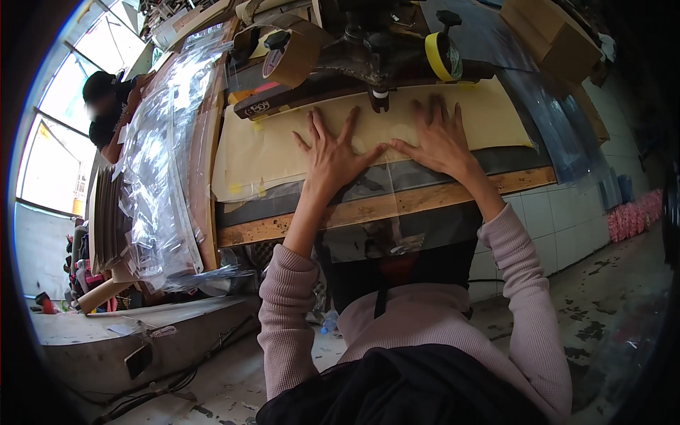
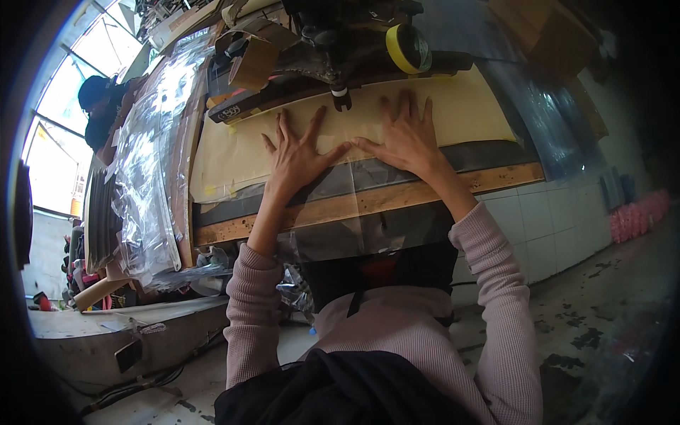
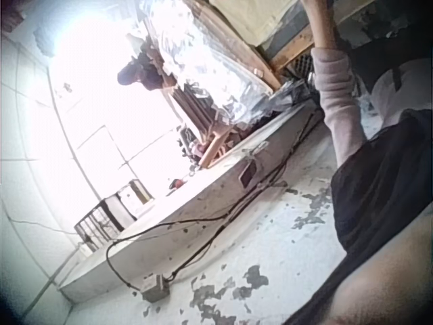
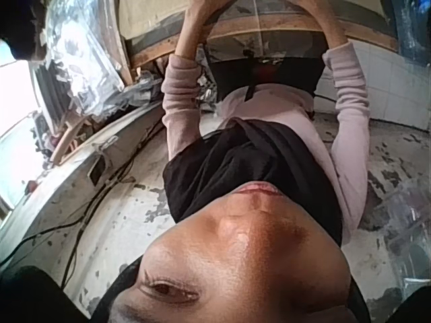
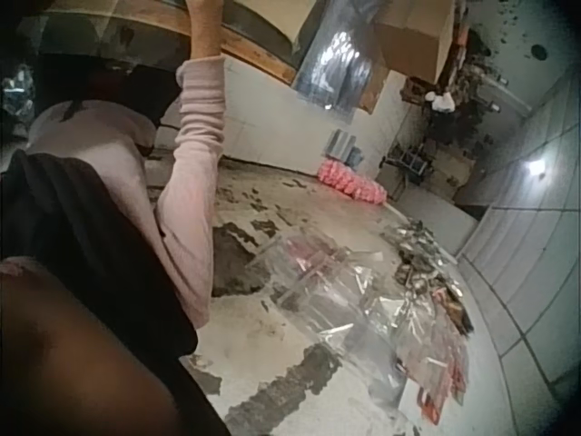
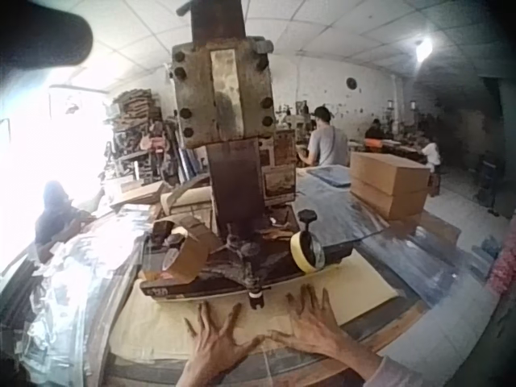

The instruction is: The person places a plastic sheet on a workbench under a press machine, aligns it with markers, and then lowers the press head onto the sheet by hand to stamp or bond it.

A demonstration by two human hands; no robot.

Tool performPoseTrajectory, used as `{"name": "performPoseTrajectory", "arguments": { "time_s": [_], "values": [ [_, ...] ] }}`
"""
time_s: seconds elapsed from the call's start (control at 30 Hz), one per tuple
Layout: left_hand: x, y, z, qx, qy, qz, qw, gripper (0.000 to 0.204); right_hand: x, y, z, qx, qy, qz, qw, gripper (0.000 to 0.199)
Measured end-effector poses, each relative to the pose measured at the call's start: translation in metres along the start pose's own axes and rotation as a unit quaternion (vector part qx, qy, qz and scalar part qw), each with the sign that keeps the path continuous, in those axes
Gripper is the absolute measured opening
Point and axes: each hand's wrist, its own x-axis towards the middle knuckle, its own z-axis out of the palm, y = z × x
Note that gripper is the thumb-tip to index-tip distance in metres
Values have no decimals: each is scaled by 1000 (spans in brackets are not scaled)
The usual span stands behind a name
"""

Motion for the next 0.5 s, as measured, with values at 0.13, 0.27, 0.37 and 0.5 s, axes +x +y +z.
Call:
{"name": "performPoseTrajectory", "arguments": {
  "time_s": [0.13,0.27,0.37,0.5],
  "values": [
    [1,-1,2,4,3,3,1000,88,1,1,3,42,-2,1,999,95],
    [2,-4,5,-6,17,6,1000,86,4,1,3,40,5,-4,999,94],
    [4,-4,8,6,32,12,999,86,5,2,-1,45,-16,-6,999,90],
    [7,-8,12,-12,47,17,999,86,6,2,1,41,-4,-9,999,89]
  ]
}}
